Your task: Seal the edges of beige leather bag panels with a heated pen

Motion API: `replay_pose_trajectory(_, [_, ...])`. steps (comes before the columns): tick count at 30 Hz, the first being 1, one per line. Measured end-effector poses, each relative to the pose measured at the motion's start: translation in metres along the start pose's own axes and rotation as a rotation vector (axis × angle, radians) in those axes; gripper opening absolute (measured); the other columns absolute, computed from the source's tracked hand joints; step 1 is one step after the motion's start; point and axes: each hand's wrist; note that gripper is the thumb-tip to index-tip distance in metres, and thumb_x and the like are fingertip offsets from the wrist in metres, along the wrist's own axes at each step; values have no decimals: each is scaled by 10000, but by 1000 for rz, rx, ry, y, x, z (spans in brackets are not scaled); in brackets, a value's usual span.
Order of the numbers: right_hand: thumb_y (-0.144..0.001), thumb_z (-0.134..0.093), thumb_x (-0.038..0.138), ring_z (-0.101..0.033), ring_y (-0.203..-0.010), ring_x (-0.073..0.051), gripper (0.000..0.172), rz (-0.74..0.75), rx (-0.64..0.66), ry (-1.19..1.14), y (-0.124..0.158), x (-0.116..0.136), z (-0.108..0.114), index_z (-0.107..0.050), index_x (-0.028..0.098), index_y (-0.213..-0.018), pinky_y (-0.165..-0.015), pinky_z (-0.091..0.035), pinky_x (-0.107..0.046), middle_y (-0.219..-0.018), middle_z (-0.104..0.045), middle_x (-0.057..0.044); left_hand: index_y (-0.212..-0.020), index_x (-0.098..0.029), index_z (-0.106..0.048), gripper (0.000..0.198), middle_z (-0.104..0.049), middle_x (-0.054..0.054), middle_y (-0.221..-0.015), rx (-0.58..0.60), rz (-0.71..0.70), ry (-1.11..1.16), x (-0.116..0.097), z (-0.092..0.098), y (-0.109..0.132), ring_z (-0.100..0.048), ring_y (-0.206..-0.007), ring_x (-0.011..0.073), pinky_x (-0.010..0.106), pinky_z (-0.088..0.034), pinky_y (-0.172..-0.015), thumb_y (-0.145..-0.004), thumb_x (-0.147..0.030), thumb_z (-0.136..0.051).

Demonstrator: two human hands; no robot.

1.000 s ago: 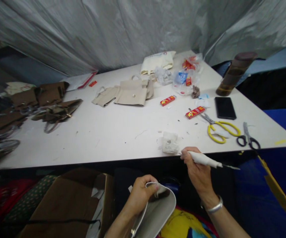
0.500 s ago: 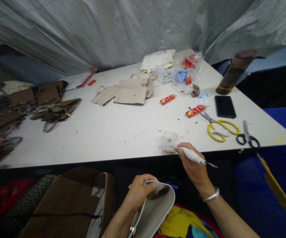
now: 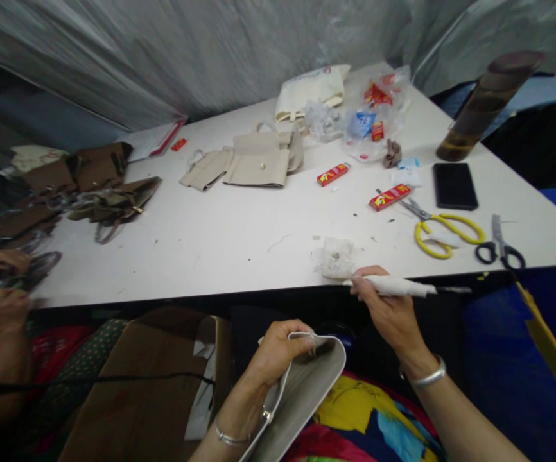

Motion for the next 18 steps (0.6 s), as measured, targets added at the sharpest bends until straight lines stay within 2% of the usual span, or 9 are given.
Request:
replay_pose_trajectory(3, [-1007, -657, 517, -577, -618, -167, 338, -142, 326, -138, 12, 7, -2, -682, 216, -857, -564, -442, -274, -677, -633, -2, -748, -133, -767, 232, -701, 37, -699, 22, 6, 25, -2, 0, 1, -568, -673, 160, 297, -409, -693, -613, -320, -796])
replay_pose_trajectory(5, [-1004, -663, 517, -573, -642, -162, 350, -172, 453, -149, 17, 11, -4, -682, 206, -845, -584, -436, -270, -688, -615, -1, -752, -132, -765, 236, -698, 34, -695, 30, 2, 33, -3, 0, 3, -564, -671, 159, 295, -405, -692, -616, -322, -802])
replay_pose_trajectory(8, [-1007, -656, 522, -547, -650, -153, 357, -208, 526, -164, 20, 13, -9, -680, 198, -860, -596, -419, -268, -692, -589, 6, -755, -132, -762, 240, -696, 32, -695, 41, -11, 41, -3, -1, 4, -562, -675, 160, 295, -405, -700, -626, -329, -804])
replay_pose_trajectory(18, [-969, -677, 575, -479, -641, -146, 412, -266, 605, -196, 16, 19, -17, -645, 190, -825, -603, -386, -277, -682, -522, 24, -798, -128, -756, 231, -699, 35, -728, 93, -44, 18, 1, 0, 5, -564, -697, 159, 300, -405, -723, -668, -317, -779])
Point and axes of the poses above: each hand's wrist, its own y-axis away from the middle knuckle, its own z-axis out of the back of the hand, x = y × z
